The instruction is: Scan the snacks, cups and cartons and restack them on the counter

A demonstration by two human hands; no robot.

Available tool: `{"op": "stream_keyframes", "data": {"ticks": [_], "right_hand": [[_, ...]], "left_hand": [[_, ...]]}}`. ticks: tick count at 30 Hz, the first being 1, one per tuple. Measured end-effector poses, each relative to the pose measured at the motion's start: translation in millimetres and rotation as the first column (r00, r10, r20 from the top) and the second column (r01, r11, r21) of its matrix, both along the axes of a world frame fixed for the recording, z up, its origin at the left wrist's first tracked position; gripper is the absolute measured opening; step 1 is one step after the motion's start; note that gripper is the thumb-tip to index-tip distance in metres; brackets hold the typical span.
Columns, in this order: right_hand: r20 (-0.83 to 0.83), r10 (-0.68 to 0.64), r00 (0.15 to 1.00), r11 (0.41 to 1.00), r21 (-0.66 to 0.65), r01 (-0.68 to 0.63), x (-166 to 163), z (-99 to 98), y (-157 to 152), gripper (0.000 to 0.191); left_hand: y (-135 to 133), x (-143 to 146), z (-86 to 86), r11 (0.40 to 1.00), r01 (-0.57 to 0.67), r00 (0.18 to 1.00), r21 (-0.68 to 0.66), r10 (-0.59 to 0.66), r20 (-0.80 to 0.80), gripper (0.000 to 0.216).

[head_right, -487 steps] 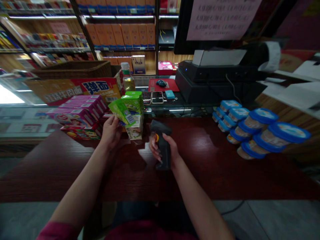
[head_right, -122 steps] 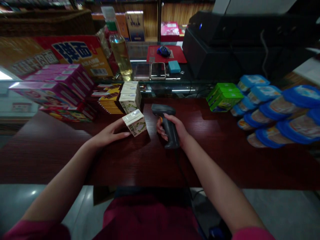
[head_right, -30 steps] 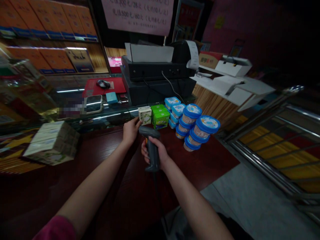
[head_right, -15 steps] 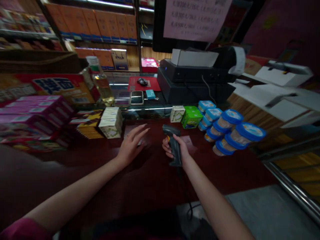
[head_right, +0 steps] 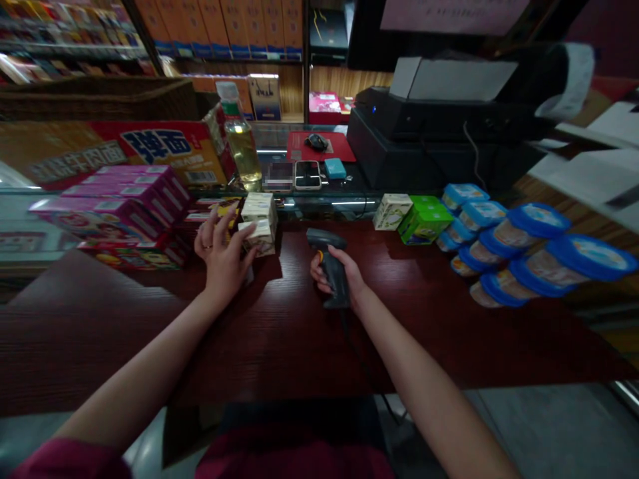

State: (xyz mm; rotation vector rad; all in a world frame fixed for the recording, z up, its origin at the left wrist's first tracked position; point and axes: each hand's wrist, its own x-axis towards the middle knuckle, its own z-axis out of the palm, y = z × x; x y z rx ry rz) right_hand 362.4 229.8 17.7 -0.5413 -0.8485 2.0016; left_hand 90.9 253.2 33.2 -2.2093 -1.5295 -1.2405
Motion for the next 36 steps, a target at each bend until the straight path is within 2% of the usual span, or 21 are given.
{"op": "stream_keyframes", "data": {"ticks": [4,7,9,12,14,16,18,20,23,25,26,28,30,31,33,36], "right_hand": [[0.008,0.016,1.000,1.000,0.011,-0.016,2,0.9,-7,0.039],[0.005,0.053,0.999,0.998,0.021,-0.053,2,0.6,-8,0.040],[0.001,0.080,0.997,0.996,0.027,-0.080,2,0.5,-9,0.040],[-0.010,0.111,0.994,0.994,0.028,-0.110,3,1.0,-11,0.040],[-0.028,0.119,0.993,0.993,0.027,-0.118,5,1.7,-13,0.040],[-0.050,0.133,0.990,0.991,0.025,-0.132,6,2.6,-17,0.041],[-0.066,0.148,0.987,0.989,0.025,-0.147,7,3.5,-20,0.042],[-0.076,0.154,0.985,0.988,0.028,-0.152,7,4.2,-21,0.042],[-0.083,0.141,0.987,0.990,0.030,-0.139,7,6.1,-22,0.039],[-0.071,0.133,0.989,0.991,0.027,-0.132,6,8.1,-22,0.038],[-0.064,0.127,0.990,0.992,0.024,-0.126,6,9.2,-23,0.038],[-0.056,0.100,0.993,0.995,0.021,-0.099,6,11.4,-23,0.038],[-0.057,0.060,0.997,0.998,0.022,-0.059,7,12.9,-23,0.038],[-0.057,0.041,0.998,0.999,0.022,-0.040,7,13.3,-22,0.038],[-0.054,0.011,0.999,1.000,0.020,-0.010,9,13.8,-21,0.037],[-0.043,-0.032,0.999,0.999,0.017,0.032,13,14.1,-19,0.038]], "left_hand": [[-4,-5,-5.0,0.970,0.244,0.968,-0.014,-0.243,0.056,0.030],[-2,-1,-8.7,0.931,0.364,0.885,-0.040,-0.332,0.327,0.036],[0,5,-10.8,0.911,0.407,0.750,-0.061,-0.295,0.593,0.047],[2,14,-13.3,0.839,0.526,0.455,-0.137,-0.142,0.879,0.056],[2,19,-13.9,0.753,0.639,0.277,-0.158,-0.033,0.960,0.055],[0,22,-13.3,0.669,0.730,0.133,-0.140,0.061,0.989,0.052],[-1,25,-12.2,0.616,0.778,0.042,-0.120,0.140,0.989,0.047],[-1,26,-11.9,0.594,0.795,0.004,-0.125,0.201,0.980,0.042],[1,26,-13.3,0.592,0.784,0.036,-0.187,0.257,0.966,0.040],[2,25,-13.3,0.654,0.712,0.113,-0.257,0.254,0.961,0.043],[2,24,-12.3,0.710,0.641,0.183,-0.292,0.228,0.956,0.044],[0,22,-8.4,0.838,0.442,0.425,-0.322,0.120,0.897,0.044],[-4,20,-3.1,0.937,0.249,0.710,-0.245,-0.004,0.704,0.036],[-7,19,-0.6,0.966,0.190,0.814,-0.177,-0.054,0.579,0.032],[-14,17,3.2,0.986,0.158,0.921,-0.055,-0.127,0.368,0.028],[-25,15,7.3,0.955,0.294,0.945,-0.019,-0.288,0.152,0.037]]}}
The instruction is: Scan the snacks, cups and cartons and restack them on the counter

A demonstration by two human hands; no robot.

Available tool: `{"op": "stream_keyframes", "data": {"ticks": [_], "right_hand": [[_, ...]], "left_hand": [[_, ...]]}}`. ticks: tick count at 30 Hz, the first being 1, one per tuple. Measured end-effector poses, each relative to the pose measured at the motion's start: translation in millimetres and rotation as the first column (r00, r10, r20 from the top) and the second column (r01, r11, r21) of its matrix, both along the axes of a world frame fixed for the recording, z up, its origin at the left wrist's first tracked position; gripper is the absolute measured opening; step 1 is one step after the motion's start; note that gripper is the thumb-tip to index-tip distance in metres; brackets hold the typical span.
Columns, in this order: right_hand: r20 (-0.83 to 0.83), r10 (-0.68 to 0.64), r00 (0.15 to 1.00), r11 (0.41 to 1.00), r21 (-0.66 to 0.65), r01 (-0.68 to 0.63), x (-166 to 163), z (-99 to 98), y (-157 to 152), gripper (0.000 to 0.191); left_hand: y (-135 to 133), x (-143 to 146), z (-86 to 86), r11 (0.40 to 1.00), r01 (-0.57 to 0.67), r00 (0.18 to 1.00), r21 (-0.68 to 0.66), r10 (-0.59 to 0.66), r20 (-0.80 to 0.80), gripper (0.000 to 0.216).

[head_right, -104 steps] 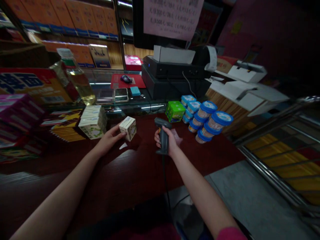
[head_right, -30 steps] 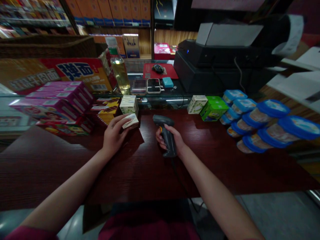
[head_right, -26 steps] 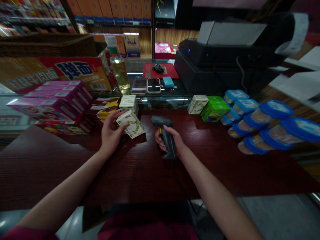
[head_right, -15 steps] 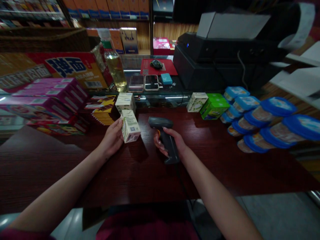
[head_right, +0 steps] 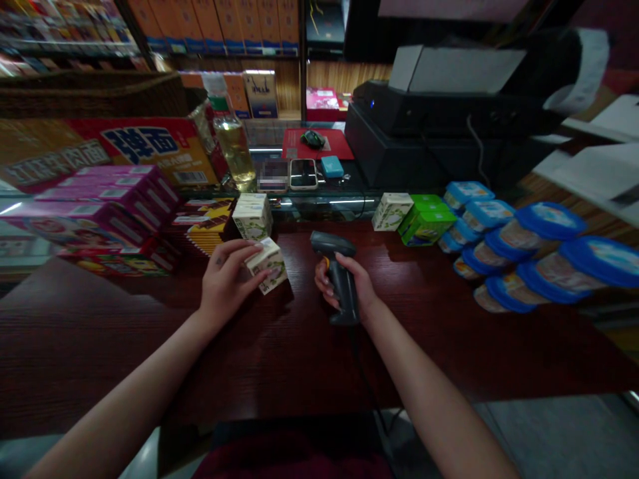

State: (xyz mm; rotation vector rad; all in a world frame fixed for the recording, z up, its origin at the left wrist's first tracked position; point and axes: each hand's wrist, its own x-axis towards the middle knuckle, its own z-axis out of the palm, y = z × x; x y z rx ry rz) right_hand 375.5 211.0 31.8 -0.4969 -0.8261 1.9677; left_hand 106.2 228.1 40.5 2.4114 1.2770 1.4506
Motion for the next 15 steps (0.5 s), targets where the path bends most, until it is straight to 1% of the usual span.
{"op": "stream_keyframes", "data": {"ticks": [2,4,6,8,10,11,12,13,14,15], "right_hand": [[0.011,-0.024,1.000,1.000,0.000,0.024,3,0.3,1,0.037],[0.020,-0.037,0.999,0.999,-0.004,0.037,5,0.4,2,0.037],[0.022,-0.043,0.999,0.999,-0.014,0.044,6,0.5,2,0.037],[0.026,-0.051,0.998,0.998,-0.021,0.051,6,0.8,2,0.037],[0.033,-0.050,0.998,0.999,-0.019,0.051,5,1.5,2,0.037],[0.036,-0.046,0.998,0.999,-0.017,0.047,5,1.9,2,0.036],[0.038,-0.041,0.998,0.999,-0.016,0.042,4,2.3,1,0.036],[0.038,-0.036,0.999,0.999,-0.016,0.037,4,2.7,1,0.036],[0.038,-0.034,0.999,0.999,-0.017,0.035,4,3.0,1,0.035],[0.042,-0.035,0.999,0.999,-0.019,0.036,5,3.1,1,0.035]], "left_hand": [[-4,-2,3.6,0.987,0.147,0.982,-0.059,-0.153,-0.109,0.052],[-2,-6,7.7,0.943,0.264,0.944,-0.202,-0.296,-0.146,0.067],[6,-12,10.7,0.858,0.347,0.902,-0.378,-0.415,-0.115,0.074],[16,-21,11.0,0.747,0.405,0.867,-0.526,-0.496,-0.037,0.075],[25,-29,8.6,0.634,0.449,0.837,-0.629,-0.544,0.049,0.071],[28,-31,6.5,0.586,0.464,0.828,-0.664,-0.554,0.089,0.069],[30,-32,4.0,0.552,0.471,0.825,-0.688,-0.552,0.122,0.068],[31,-30,1.0,0.538,0.472,0.830,-0.698,-0.539,0.145,0.068],[31,-27,-2.4,0.546,0.467,0.844,-0.696,-0.511,0.165,0.069],[31,-21,-6.3,0.566,0.461,0.864,-0.683,-0.464,0.198,0.071]]}}
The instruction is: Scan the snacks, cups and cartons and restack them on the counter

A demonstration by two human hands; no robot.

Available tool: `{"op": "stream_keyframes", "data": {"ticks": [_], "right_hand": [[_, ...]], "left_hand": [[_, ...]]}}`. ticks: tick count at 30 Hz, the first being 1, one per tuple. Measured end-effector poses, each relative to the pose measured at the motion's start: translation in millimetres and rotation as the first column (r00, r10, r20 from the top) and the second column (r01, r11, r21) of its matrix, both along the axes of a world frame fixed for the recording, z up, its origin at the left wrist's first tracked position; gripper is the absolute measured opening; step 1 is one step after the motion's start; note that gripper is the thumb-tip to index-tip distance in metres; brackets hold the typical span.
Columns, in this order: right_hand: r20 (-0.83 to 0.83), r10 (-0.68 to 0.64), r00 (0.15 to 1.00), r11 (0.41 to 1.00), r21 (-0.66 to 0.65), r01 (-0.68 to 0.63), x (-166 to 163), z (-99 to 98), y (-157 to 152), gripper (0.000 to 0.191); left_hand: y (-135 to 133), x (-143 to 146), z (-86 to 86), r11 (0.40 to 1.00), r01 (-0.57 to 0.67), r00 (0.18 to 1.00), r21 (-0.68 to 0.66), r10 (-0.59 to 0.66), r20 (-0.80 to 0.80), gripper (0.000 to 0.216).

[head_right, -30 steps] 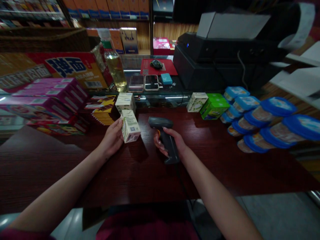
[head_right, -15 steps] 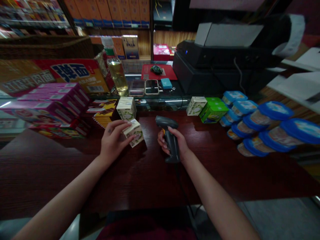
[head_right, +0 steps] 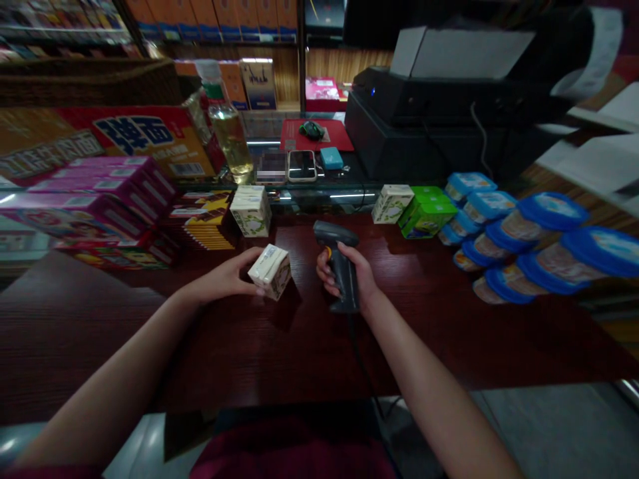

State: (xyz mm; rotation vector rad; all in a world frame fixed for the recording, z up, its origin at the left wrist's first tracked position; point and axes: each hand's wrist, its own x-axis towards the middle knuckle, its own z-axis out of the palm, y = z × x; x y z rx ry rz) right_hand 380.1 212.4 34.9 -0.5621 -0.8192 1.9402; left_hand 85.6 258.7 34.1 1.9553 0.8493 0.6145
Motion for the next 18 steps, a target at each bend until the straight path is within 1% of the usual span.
{"op": "stream_keyframes", "data": {"ticks": [2,3,4,6,7,9,11,12,14,18], "right_hand": [[0.013,-0.014,1.000,1.000,-0.006,0.014,0,-0.1,0,0.036],[0.022,-0.021,1.000,1.000,-0.009,0.021,1,-0.3,0,0.036],[0.030,-0.026,0.999,1.000,-0.011,0.026,1,-0.6,0,0.036],[0.042,-0.025,0.999,1.000,-0.016,0.026,0,-1.6,1,0.036],[0.049,-0.023,0.999,1.000,-0.020,0.024,0,-2.3,1,0.035],[0.070,-0.024,0.997,0.999,-0.039,0.027,-1,-3.8,1,0.035],[0.105,-0.031,0.994,0.997,-0.074,0.039,-2,-5.8,2,0.036],[0.128,-0.032,0.991,0.994,-0.096,0.044,-2,-6.8,2,0.037],[0.179,-0.020,0.984,0.989,-0.141,0.045,-3,-9.0,2,0.039],[0.232,0.023,0.972,0.984,-0.175,0.018,-4,-11.7,2,0.042]], "left_hand": [[1,17,-8.4,0.988,-0.143,0.978,-0.064,0.150,0.143,0.070],[2,28,-12.4,0.968,-0.211,0.944,-0.133,0.237,0.229,0.066],[4,39,-15.9,0.937,-0.274,0.893,-0.216,0.331,0.305,0.062],[11,59,-21.0,0.848,-0.392,0.774,-0.358,0.514,0.370,0.054],[15,68,-22.5,0.798,-0.457,0.720,-0.393,0.591,0.363,0.053],[22,81,-24.3,0.699,-0.588,0.629,-0.406,0.711,0.313,0.054],[29,89,-25.8,0.626,-0.677,0.572,-0.386,0.779,0.257,0.057],[31,91,-26.8,0.605,-0.704,0.559,-0.372,0.795,0.234,0.058],[34,93,-29.0,0.585,-0.735,0.549,-0.343,0.810,0.206,0.058],[34,94,-32.7,0.578,-0.760,0.542,-0.297,0.816,0.201,0.058]]}}
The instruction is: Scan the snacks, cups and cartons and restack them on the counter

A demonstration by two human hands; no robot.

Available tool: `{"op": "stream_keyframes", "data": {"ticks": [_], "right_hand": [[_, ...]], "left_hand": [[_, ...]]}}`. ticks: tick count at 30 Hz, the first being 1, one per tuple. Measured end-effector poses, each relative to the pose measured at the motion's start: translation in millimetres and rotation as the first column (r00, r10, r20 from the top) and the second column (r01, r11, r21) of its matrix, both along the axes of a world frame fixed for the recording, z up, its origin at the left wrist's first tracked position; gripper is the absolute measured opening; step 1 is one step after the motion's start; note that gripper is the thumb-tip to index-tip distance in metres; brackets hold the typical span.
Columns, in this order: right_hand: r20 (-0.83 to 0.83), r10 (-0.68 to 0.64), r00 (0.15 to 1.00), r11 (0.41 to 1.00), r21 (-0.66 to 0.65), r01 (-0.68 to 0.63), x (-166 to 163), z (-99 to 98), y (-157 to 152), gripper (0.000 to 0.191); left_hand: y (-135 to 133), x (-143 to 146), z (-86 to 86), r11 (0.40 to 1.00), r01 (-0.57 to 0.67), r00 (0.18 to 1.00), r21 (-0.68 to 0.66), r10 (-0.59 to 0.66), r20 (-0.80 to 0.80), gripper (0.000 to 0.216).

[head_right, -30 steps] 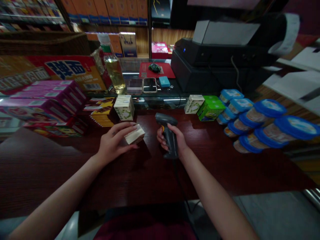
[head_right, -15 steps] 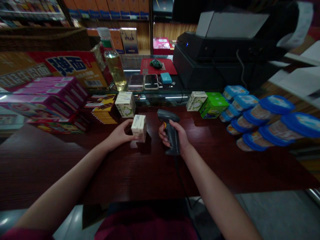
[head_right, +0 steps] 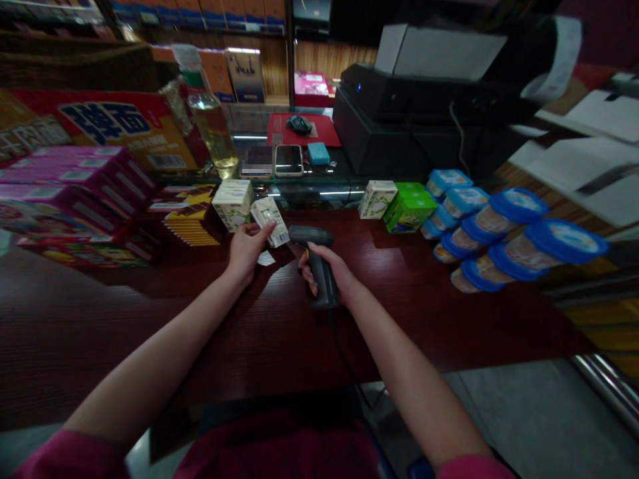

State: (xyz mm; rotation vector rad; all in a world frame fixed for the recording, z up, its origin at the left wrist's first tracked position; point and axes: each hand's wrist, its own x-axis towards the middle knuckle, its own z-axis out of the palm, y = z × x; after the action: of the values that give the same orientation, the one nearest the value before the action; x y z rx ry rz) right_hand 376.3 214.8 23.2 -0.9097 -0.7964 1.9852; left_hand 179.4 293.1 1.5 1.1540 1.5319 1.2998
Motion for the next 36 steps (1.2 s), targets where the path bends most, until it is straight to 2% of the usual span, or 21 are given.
{"op": "stream_keyframes", "data": {"ticks": [6,10,12,14,16,19,21,23,25,30,33,35,36], "right_hand": [[0.007,0.028,1.000,0.999,0.036,-0.028,-1,-1.0,0,0.043],[0.001,0.022,1.000,1.000,0.010,-0.022,1,-0.4,-2,0.042],[-0.006,0.005,1.000,1.000,0.010,-0.005,4,0.3,-3,0.042],[-0.026,-0.035,0.999,0.999,0.034,0.036,11,0.7,-3,0.041],[-0.048,-0.084,0.995,0.995,0.056,0.087,21,0.5,-2,0.040],[-0.079,-0.153,0.985,0.984,0.076,0.160,45,-0.9,-2,0.039],[-0.100,-0.189,0.977,0.975,0.096,0.198,65,-2.1,-4,0.038],[-0.117,-0.214,0.970,0.967,0.115,0.228,87,-3.3,-10,0.038],[-0.122,-0.234,0.965,0.961,0.121,0.249,110,-4.5,-17,0.038],[-0.138,-0.340,0.930,0.927,0.117,0.357,146,-6.9,-31,0.036],[-0.169,-0.404,0.899,0.898,0.110,0.425,147,-6.5,-28,0.033],[-0.175,-0.414,0.893,0.897,0.091,0.434,143,-5.9,-25,0.032],[-0.177,-0.417,0.892,0.897,0.081,0.435,141,-5.7,-23,0.032]], "left_hand": [[3,0,-2.5,1.000,-0.014,0.999,0.005,0.015,-0.037,0.058],[4,-2,-2.3,1.000,0.007,1.000,-0.003,-0.007,0.009,0.056],[0,-4,0.1,0.998,0.052,0.996,0.019,-0.053,0.073,0.056],[-7,-7,4.0,0.982,0.166,0.976,0.087,-0.176,0.130,0.055],[-13,-12,8.6,0.926,0.339,0.928,0.167,-0.358,0.101,0.057],[-17,-22,14.2,0.788,0.588,0.808,0.182,-0.582,-0.092,0.061],[-15,-27,15.5,0.710,0.689,0.723,0.144,-0.660,-0.204,0.052],[-14,-30,14.4,0.673,0.730,0.675,0.116,-0.686,-0.272,0.044],[-17,-29,11.3,0.698,0.705,0.697,0.127,-0.650,-0.302,0.049],[-37,-10,0.0,0.834,0.505,0.858,0.223,-0.458,-0.232,0.078],[-38,11,-4.1,0.882,0.406,0.909,0.240,-0.362,-0.208,0.065],[-30,31,-4.4,0.864,0.441,0.892,0.242,-0.394,-0.219,0.051],[-25,43,-3.9,0.836,0.491,0.867,0.243,-0.443,-0.228,0.047]]}}
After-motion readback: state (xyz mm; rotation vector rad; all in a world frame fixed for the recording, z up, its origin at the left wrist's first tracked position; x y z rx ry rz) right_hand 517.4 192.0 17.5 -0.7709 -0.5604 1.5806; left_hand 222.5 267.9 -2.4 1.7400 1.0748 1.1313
